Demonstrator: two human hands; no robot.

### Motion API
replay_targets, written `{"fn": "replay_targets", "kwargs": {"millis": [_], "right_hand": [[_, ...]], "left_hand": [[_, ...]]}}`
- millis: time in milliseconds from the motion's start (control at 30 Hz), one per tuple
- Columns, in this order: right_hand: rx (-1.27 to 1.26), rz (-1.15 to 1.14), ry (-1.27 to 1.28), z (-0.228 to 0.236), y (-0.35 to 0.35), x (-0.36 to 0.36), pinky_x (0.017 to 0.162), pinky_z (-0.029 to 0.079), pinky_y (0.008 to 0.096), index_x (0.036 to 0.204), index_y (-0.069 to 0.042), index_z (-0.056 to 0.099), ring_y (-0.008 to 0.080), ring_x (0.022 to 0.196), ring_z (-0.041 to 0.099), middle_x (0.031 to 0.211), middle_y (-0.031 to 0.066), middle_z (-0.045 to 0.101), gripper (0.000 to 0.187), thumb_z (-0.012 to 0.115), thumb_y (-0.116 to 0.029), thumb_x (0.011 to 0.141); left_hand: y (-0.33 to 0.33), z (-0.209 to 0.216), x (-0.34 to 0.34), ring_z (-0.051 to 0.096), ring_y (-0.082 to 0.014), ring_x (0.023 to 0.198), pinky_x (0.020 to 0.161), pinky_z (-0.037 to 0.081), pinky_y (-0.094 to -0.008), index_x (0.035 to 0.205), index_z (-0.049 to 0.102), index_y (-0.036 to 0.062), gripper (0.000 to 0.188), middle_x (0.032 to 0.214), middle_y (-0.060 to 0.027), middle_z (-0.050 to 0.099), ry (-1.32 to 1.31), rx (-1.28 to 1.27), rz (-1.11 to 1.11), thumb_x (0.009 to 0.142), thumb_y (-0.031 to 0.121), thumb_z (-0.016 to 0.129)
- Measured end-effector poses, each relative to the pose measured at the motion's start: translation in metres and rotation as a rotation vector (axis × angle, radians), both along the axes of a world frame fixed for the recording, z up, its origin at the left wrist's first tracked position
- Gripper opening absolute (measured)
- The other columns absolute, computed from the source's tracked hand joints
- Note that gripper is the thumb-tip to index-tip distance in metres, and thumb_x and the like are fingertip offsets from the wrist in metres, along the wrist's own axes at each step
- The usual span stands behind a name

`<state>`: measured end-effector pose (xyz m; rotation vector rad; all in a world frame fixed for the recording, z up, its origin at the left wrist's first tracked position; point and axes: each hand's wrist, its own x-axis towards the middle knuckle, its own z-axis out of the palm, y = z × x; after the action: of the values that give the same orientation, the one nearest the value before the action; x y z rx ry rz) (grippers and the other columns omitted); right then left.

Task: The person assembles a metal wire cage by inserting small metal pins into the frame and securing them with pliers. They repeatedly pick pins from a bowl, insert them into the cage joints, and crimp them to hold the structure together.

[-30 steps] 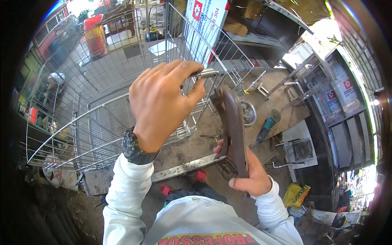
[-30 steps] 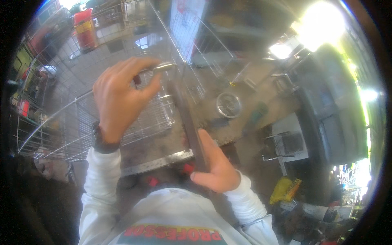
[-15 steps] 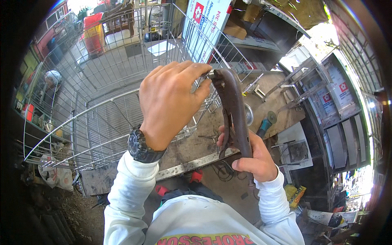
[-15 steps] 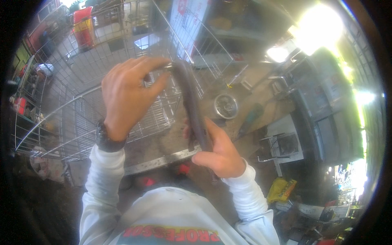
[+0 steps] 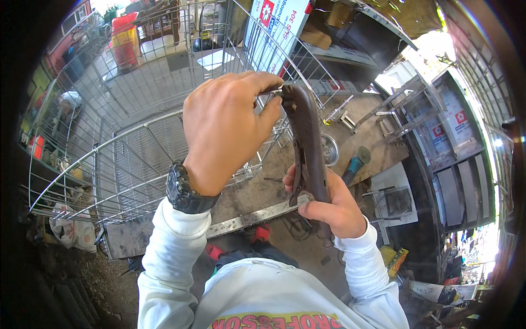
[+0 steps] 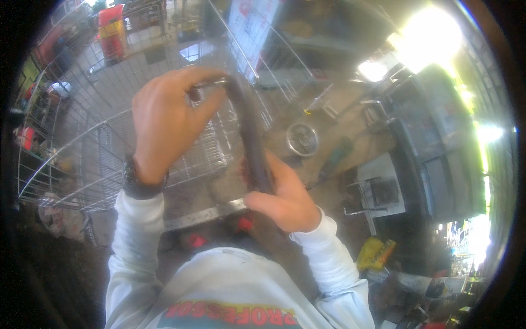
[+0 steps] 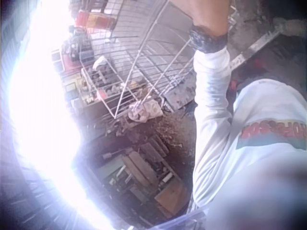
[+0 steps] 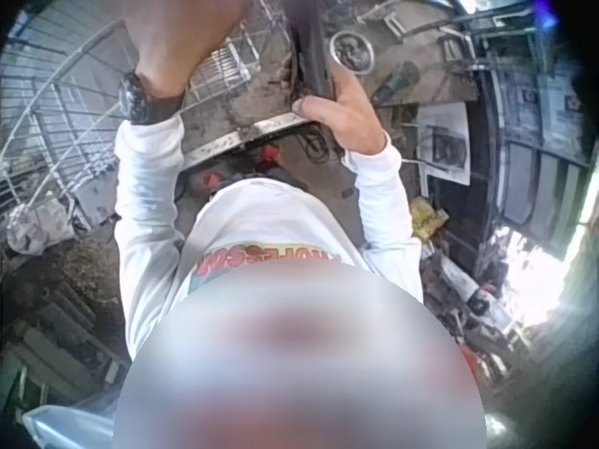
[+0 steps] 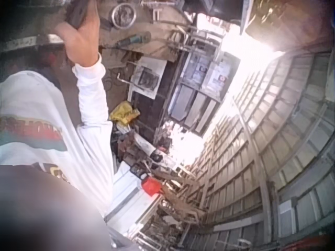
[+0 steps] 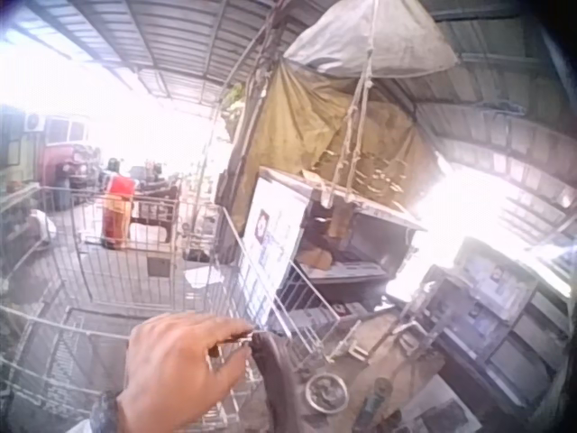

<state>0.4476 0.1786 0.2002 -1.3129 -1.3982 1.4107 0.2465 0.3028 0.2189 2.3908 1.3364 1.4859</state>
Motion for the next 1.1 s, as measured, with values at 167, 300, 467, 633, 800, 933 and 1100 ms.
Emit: {"fn": "replay_targets", "kwargs": {"millis": [167,300,467,633,800,933,1100], "right_hand": [[0.053,0.022,-0.044,0.001,-0.002,-0.001,0.114,0.042,0.0396,0.141,0.005,0.05,0.0244,0.122,0.06,0.13,0.0126,0.062,0.07,0.06,0.0,0.072],[-0.013,0.008,-0.02,0.007,-0.002,-0.003,0.116,0.041,0.0396,0.142,0.005,0.049,0.0245,0.125,0.06,0.132,0.0129,0.061,0.071,0.057,0.003,0.072],[-0.038,0.012,-0.062,0.006,0.0,-0.007,0.11,0.044,0.0385,0.138,0.004,0.051,0.0233,0.118,0.061,0.127,0.0112,0.061,0.068,0.058,0.002,0.07],[-0.012,-0.024,0.037,-0.002,0.002,-0.011,0.103,0.046,0.036,0.13,0.004,0.055,0.0213,0.109,0.061,0.116,0.0086,0.063,0.062,0.061,-0.002,0.069],[0.042,-0.039,-0.015,-0.009,0.003,-0.014,0.099,0.047,0.0324,0.126,0.003,0.058,0.0191,0.107,0.061,0.111,0.0083,0.064,0.058,0.064,-0.005,0.069],[0.018,-0.082,-0.035,-0.008,0.002,-0.019,0.096,0.047,0.0307,0.124,0.002,0.06,0.0185,0.105,0.061,0.109,0.0081,0.065,0.058,0.065,-0.009,0.067],[0.035,-0.064,-0.022,-0.003,0.003,-0.017,0.087,0.046,0.033,0.113,-0.001,0.06,0.0189,0.094,0.056,0.099,0.0054,0.061,0.042,0.064,-0.008,0.072]], "left_hand": [[-0.005,0.01,0.001,0.074,-0.0303,0.083,0.076,0.054,-0.0421,0.103,0.081,0.0158,0.024,0.09,-0.008,0.078,-0.014,-0.115,0.012,0.084,0.028,0.072],[-0.009,0.015,-0.001,0.074,-0.0305,0.083,0.075,0.054,-0.0418,0.103,0.081,0.0161,0.024,0.09,-0.0083,0.079,0.015,-0.168,0.032,0.084,0.027,0.071],[0.002,0.005,-0.003,0.068,-0.0253,0.081,0.077,0.052,-0.0387,0.111,0.08,0.0271,0.03,0.081,-0.0033,0.07,0.006,-0.228,-0.008,0.082,0.031,0.076],[-0.015,-0.017,-0.004,0.059,-0.0376,0.123,0.102,0.047,-0.0461,0.13,0.064,0.0035,0.064,0.128,-0.0158,0.065,-0.179,0.324,-0.08,0.076,0.029,0.087],[-0.131,-0.091,0.02,0.025,-0.0433,0.154,0.127,0.024,-0.0504,0.162,0.003,-0.0107,0.151,0.164,-0.0314,0.022,-0.521,-0.95,-0.612,0.064,0.054,0.098],[-0.156,-0.129,0.042,0.011,-0.0323,0.161,0.128,0.024,-0.0485,0.165,-0.015,0.0023,0.152,0.174,-0.0215,-0.001,-0.643,-0.821,-0.791,0.071,0.039,0.098],[-0.142,-0.112,0.041,0.018,-0.0322,0.159,0.126,0.028,-0.0461,0.166,-0.008,-0.0004,0.142,0.172,-0.0224,0.01,-0.726,-0.954,-0.831,0.074,0.032,0.095]]}}
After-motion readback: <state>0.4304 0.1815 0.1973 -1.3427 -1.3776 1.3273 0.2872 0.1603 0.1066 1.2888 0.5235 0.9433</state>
